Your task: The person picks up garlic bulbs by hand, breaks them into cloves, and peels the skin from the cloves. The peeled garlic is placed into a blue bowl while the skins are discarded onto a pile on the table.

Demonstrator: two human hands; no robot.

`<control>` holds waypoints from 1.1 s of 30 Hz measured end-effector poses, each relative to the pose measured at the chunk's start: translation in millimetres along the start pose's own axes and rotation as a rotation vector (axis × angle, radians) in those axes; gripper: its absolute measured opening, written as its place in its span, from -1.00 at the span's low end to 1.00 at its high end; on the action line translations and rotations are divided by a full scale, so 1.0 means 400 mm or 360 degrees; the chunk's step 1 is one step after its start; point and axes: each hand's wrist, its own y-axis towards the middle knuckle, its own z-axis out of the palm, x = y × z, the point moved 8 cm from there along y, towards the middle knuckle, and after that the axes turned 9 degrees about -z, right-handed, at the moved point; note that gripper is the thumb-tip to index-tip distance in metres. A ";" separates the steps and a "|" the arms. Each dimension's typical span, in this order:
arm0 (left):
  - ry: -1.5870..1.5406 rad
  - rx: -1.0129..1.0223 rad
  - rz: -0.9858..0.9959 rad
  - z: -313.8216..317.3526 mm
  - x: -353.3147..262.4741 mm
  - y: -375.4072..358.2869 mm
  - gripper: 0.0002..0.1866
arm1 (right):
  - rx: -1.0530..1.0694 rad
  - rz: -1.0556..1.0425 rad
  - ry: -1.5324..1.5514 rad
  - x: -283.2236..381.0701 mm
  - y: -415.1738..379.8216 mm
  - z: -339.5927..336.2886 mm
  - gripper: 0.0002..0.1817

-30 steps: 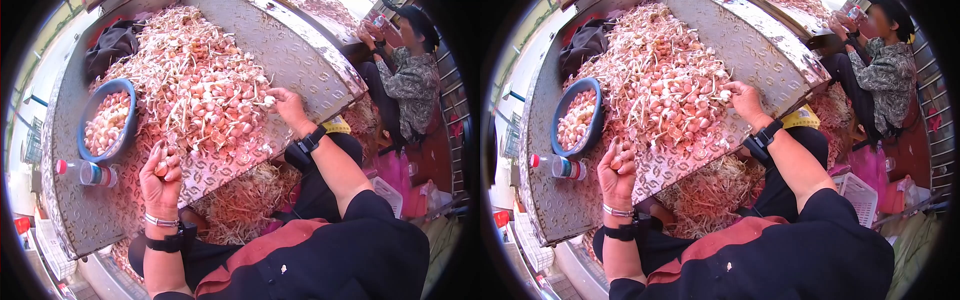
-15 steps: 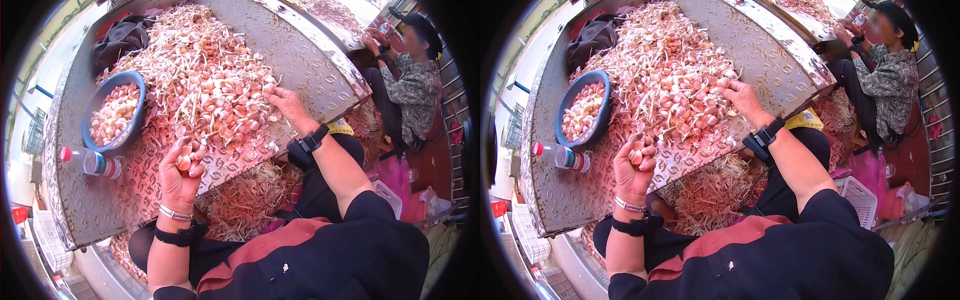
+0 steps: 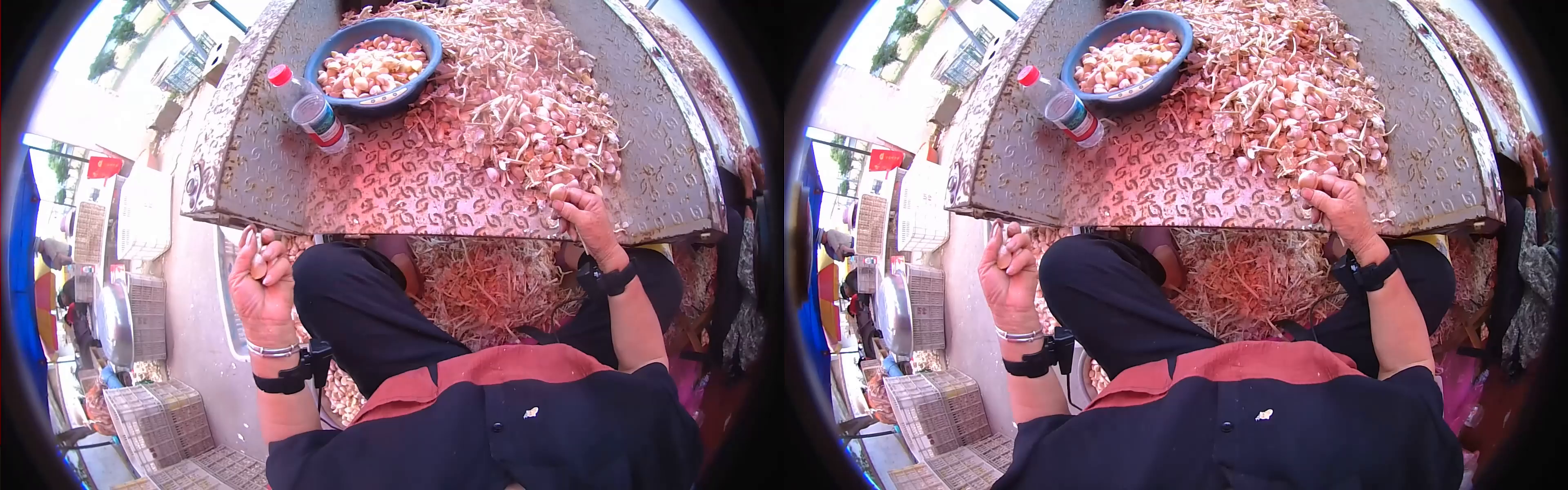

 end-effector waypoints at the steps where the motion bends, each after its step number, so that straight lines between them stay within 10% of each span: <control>1: -0.0005 -0.0126 0.0073 -0.086 -0.054 -0.010 -0.79 | 0.0008 -0.0006 0.0004 0.007 -0.005 0.010 -0.82; 6: 0.0267 -0.0857 0.0307 -0.491 -0.261 -0.014 -0.57 | 0.0222 0.0080 0.0046 0.021 -0.041 0.083 -0.85; 9: 0.1225 -0.1445 0.0211 -0.395 -0.252 -0.078 -0.30 | 0.0299 0.0086 0.0105 0.029 -0.062 0.120 -0.82; 10: 0.1792 -0.1358 0.0196 -0.438 -0.305 -0.034 -0.10 | 0.0306 0.0066 0.0055 0.034 -0.067 0.128 -0.81; 13: 0.2189 -0.0969 0.0804 -0.129 -0.197 -0.047 -0.62 | 0.0260 0.0112 0.0134 0.043 -0.083 0.155 -0.81; 17: 0.2235 0.0144 0.0377 0.225 0.208 -0.109 -0.83 | 0.0395 0.0066 0.0287 0.065 -0.105 0.215 -0.80; 22: 0.2208 0.0710 -0.0220 0.224 0.544 0.000 -0.75 | 0.0464 -0.0423 0.0045 0.107 -0.131 0.239 -0.80; 33: 0.1668 0.0792 -0.0580 0.197 0.688 0.134 -0.87 | 0.0173 -0.0126 0.0263 0.060 -0.097 0.177 -0.79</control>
